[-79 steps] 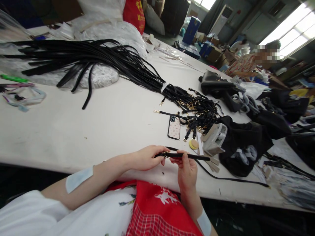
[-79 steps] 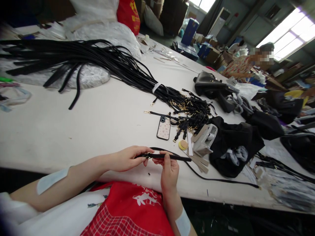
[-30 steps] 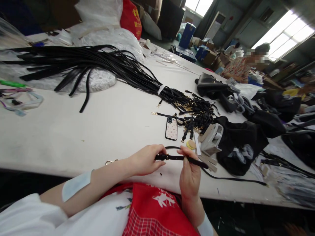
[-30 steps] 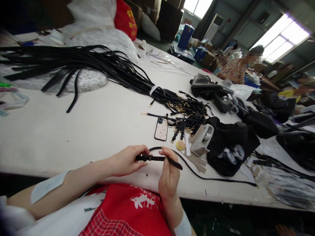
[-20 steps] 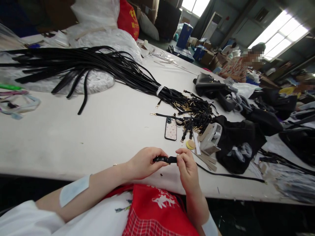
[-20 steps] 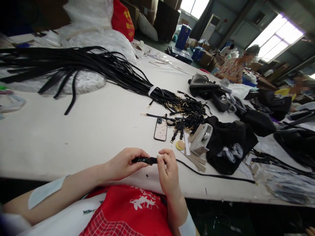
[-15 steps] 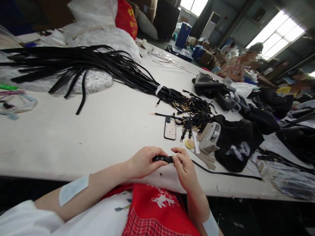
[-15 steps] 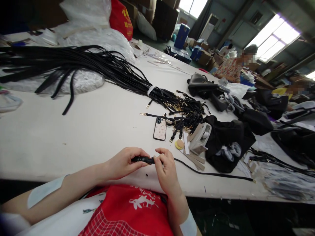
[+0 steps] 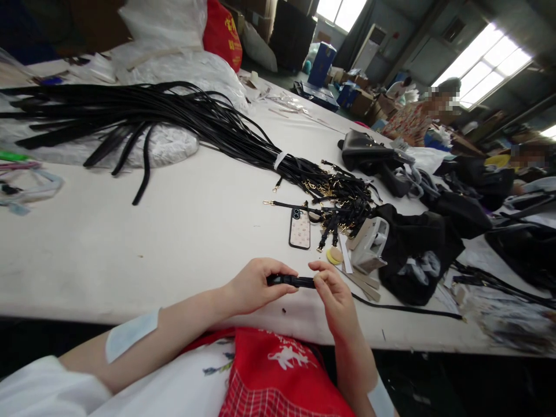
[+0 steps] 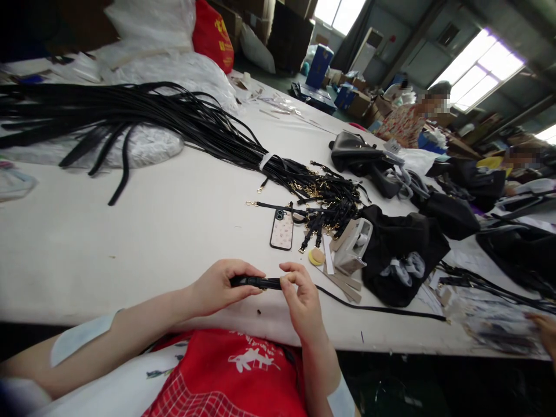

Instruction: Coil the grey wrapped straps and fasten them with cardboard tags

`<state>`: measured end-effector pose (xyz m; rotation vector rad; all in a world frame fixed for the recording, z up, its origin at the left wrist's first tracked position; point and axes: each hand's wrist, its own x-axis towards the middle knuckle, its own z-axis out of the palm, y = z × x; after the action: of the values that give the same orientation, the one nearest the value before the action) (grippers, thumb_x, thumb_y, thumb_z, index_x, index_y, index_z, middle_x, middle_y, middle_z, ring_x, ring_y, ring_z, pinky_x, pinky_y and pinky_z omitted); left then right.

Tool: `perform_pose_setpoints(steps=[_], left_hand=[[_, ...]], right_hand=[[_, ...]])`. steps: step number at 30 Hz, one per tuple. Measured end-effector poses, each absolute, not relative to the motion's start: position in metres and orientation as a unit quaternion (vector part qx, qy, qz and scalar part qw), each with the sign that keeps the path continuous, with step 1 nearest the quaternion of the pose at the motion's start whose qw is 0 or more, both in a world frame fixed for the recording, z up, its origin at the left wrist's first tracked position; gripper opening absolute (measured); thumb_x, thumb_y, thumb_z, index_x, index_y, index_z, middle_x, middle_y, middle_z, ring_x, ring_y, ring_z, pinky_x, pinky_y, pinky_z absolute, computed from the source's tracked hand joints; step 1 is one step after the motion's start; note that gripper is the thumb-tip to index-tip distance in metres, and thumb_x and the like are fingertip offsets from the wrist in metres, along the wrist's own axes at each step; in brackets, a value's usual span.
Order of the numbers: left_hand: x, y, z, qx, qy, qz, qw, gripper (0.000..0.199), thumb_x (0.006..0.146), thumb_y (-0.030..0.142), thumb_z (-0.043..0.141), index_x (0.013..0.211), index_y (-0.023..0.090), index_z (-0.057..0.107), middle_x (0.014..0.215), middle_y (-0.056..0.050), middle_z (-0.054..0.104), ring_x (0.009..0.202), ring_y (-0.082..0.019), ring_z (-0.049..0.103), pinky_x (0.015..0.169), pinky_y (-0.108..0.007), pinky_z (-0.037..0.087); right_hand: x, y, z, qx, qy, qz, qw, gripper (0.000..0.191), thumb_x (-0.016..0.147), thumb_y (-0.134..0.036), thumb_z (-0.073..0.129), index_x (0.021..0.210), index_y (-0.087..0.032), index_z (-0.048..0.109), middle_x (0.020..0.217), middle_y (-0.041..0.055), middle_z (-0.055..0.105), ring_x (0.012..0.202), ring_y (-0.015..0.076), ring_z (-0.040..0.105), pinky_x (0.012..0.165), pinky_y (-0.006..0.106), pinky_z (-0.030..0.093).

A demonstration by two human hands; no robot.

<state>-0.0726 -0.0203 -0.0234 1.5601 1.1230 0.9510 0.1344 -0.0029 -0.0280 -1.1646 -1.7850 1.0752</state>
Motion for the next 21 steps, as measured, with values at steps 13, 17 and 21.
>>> perform_pose_setpoints(steps=[13, 17, 21], left_hand=[[-0.068, -0.023, -0.016, 0.690, 0.428, 0.359, 0.460, 0.041, 0.100, 0.033, 0.030, 0.123, 0.020, 0.061, 0.116, -0.006, 0.069, 0.108, -0.018, 0.062, 0.100, -0.033, 0.044], [-0.062, -0.029, -0.015, 0.683, 0.448, 0.353, 0.455, 0.043, 0.100, 0.034, 0.028, 0.120, 0.019, 0.063, 0.115, -0.007, 0.069, 0.107, -0.019, 0.061, 0.101, -0.032, 0.043], [-0.070, -0.031, -0.021, 0.579, 0.496, 0.381, 0.523, 0.051, 0.098, 0.046, 0.030, 0.117, 0.014, 0.065, 0.074, -0.003, 0.066, 0.061, -0.013, 0.059, 0.063, -0.025, 0.050]], right_hand=[[0.115, -0.009, -0.010, -0.419, -0.838, 0.179, 0.299, 0.026, 0.078, -0.026, 0.068, 0.103, -0.025, 0.062, 0.105, 0.0076, 0.062, 0.102, 0.0271, 0.057, 0.105, 0.055, 0.031], [0.111, -0.010, -0.012, -0.420, -0.847, 0.130, 0.297, 0.011, 0.079, -0.028, 0.069, 0.089, -0.025, 0.066, 0.096, 0.0060, 0.062, 0.094, 0.0258, 0.058, 0.104, 0.055, 0.032], [0.116, -0.009, -0.012, -0.415, -0.840, 0.148, 0.316, 0.013, 0.079, -0.032, 0.072, 0.083, -0.024, 0.063, 0.089, 0.0043, 0.064, 0.088, 0.0245, 0.060, 0.101, 0.054, 0.034]])
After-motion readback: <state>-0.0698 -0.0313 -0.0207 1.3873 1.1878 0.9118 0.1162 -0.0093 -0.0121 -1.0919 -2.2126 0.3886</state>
